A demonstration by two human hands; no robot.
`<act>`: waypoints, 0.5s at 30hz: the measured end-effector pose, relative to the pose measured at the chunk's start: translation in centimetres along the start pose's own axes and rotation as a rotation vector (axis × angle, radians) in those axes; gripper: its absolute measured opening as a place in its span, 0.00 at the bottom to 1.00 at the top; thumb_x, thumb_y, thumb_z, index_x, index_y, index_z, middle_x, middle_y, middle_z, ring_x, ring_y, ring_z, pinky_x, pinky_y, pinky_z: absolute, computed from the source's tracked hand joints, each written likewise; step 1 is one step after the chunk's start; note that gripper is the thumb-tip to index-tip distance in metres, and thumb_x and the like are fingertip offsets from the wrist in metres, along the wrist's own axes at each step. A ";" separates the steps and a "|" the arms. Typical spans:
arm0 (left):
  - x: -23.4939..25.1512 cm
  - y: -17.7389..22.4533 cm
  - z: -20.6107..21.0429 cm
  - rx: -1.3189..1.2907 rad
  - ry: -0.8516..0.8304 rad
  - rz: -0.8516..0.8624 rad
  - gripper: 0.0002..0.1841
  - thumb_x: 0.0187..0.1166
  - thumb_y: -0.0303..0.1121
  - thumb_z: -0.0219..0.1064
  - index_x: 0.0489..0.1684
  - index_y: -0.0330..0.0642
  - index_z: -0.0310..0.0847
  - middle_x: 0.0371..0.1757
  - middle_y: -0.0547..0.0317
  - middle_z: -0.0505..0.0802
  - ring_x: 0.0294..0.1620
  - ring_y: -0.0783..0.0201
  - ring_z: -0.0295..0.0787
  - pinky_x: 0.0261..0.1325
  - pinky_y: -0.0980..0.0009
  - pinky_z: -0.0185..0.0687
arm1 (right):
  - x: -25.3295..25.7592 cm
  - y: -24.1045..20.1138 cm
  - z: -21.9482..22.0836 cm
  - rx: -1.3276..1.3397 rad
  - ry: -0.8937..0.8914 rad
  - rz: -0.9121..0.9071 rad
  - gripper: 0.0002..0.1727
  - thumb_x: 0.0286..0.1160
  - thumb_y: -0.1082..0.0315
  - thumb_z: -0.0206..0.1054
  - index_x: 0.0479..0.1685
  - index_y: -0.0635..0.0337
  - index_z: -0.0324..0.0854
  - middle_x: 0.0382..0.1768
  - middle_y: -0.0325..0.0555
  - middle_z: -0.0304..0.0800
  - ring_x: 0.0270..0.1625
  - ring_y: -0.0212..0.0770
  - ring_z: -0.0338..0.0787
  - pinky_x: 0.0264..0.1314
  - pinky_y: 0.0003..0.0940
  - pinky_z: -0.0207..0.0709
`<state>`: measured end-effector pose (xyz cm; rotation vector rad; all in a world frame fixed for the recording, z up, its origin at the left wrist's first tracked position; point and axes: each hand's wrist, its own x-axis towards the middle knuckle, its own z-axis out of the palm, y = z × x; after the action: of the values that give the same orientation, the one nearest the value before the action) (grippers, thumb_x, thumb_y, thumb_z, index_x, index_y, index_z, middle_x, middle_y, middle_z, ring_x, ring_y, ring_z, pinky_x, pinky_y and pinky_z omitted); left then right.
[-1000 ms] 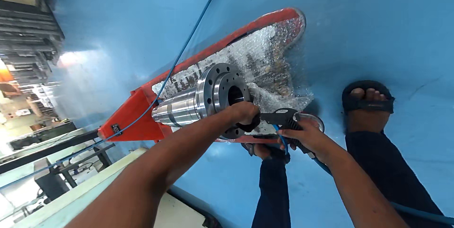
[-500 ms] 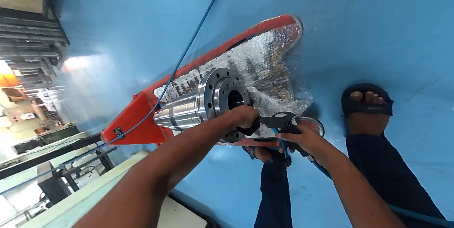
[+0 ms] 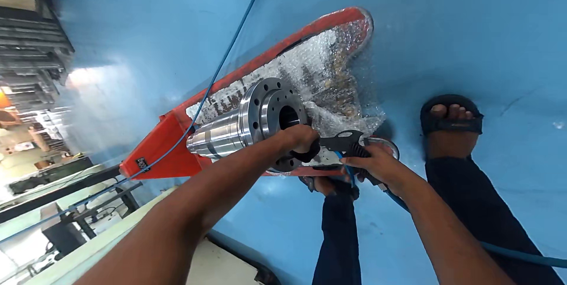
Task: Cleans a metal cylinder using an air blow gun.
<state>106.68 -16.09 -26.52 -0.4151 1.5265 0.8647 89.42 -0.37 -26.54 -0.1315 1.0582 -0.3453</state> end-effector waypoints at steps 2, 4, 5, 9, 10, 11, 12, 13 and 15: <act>0.0 0.1 -0.1 0.005 -0.008 -0.005 0.19 0.78 0.27 0.69 0.68 0.34 0.82 0.63 0.36 0.90 0.68 0.37 0.85 0.71 0.37 0.76 | -0.1 -0.3 0.1 -0.015 0.003 -0.004 0.09 0.87 0.67 0.64 0.46 0.66 0.83 0.27 0.48 0.90 0.22 0.36 0.86 0.24 0.25 0.78; 0.0 0.1 -0.2 0.000 -0.007 -0.004 0.20 0.78 0.27 0.70 0.69 0.34 0.81 0.64 0.36 0.89 0.69 0.37 0.85 0.72 0.38 0.76 | -0.4 -0.9 0.3 -0.033 0.024 -0.002 0.09 0.86 0.67 0.65 0.45 0.66 0.83 0.25 0.47 0.88 0.22 0.36 0.85 0.25 0.25 0.77; 0.0 0.0 -0.1 -0.004 -0.005 -0.002 0.20 0.78 0.28 0.70 0.69 0.35 0.81 0.64 0.37 0.89 0.70 0.38 0.85 0.72 0.38 0.76 | -0.5 -1.0 0.2 -0.037 0.026 0.000 0.09 0.86 0.67 0.65 0.46 0.66 0.83 0.26 0.47 0.89 0.22 0.36 0.86 0.26 0.26 0.79; 0.1 0.0 -0.3 -0.010 -0.011 -0.004 0.20 0.79 0.28 0.69 0.68 0.35 0.81 0.64 0.36 0.90 0.69 0.38 0.85 0.71 0.37 0.76 | -0.5 -0.9 0.3 -0.060 0.035 0.001 0.10 0.86 0.65 0.65 0.49 0.65 0.82 0.27 0.47 0.90 0.23 0.37 0.87 0.27 0.27 0.80; 0.0 0.0 -0.4 -0.017 -0.008 -0.002 0.19 0.79 0.28 0.70 0.67 0.34 0.82 0.63 0.36 0.89 0.68 0.37 0.85 0.70 0.37 0.76 | -0.7 -1.2 0.4 -0.074 0.047 -0.007 0.10 0.85 0.66 0.66 0.50 0.65 0.82 0.26 0.47 0.89 0.23 0.36 0.85 0.27 0.27 0.78; 0.0 -0.1 -0.4 -0.030 0.001 0.005 0.18 0.78 0.27 0.70 0.65 0.33 0.82 0.62 0.35 0.90 0.68 0.37 0.85 0.70 0.36 0.76 | -0.8 -1.3 0.4 -0.078 0.044 -0.020 0.10 0.85 0.66 0.66 0.52 0.65 0.82 0.27 0.47 0.89 0.23 0.37 0.85 0.28 0.28 0.79; 0.0 -0.1 -0.3 -0.036 0.004 0.011 0.18 0.78 0.27 0.70 0.65 0.32 0.83 0.62 0.35 0.90 0.67 0.37 0.86 0.70 0.36 0.76 | -0.9 -1.3 0.3 -0.074 0.037 -0.021 0.10 0.86 0.66 0.66 0.52 0.65 0.82 0.28 0.47 0.91 0.24 0.37 0.87 0.29 0.28 0.80; 0.0 -0.1 -0.3 -0.033 0.003 0.013 0.18 0.78 0.27 0.71 0.65 0.32 0.83 0.62 0.35 0.90 0.67 0.37 0.86 0.70 0.36 0.76 | -0.8 -1.1 0.2 -0.061 0.027 -0.019 0.10 0.86 0.66 0.65 0.52 0.65 0.82 0.29 0.47 0.93 0.25 0.36 0.88 0.29 0.28 0.81; 0.1 0.1 -0.4 -0.022 -0.005 0.007 0.18 0.78 0.27 0.71 0.64 0.32 0.83 0.62 0.35 0.90 0.68 0.37 0.86 0.71 0.37 0.76 | -0.7 -1.0 0.2 -0.046 0.030 -0.015 0.10 0.86 0.66 0.65 0.49 0.66 0.82 0.27 0.47 0.91 0.22 0.35 0.87 0.26 0.26 0.79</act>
<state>106.32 -16.36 -26.59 -0.4238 1.5160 0.8884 89.05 -1.09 -25.59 -0.1760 1.0960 -0.3375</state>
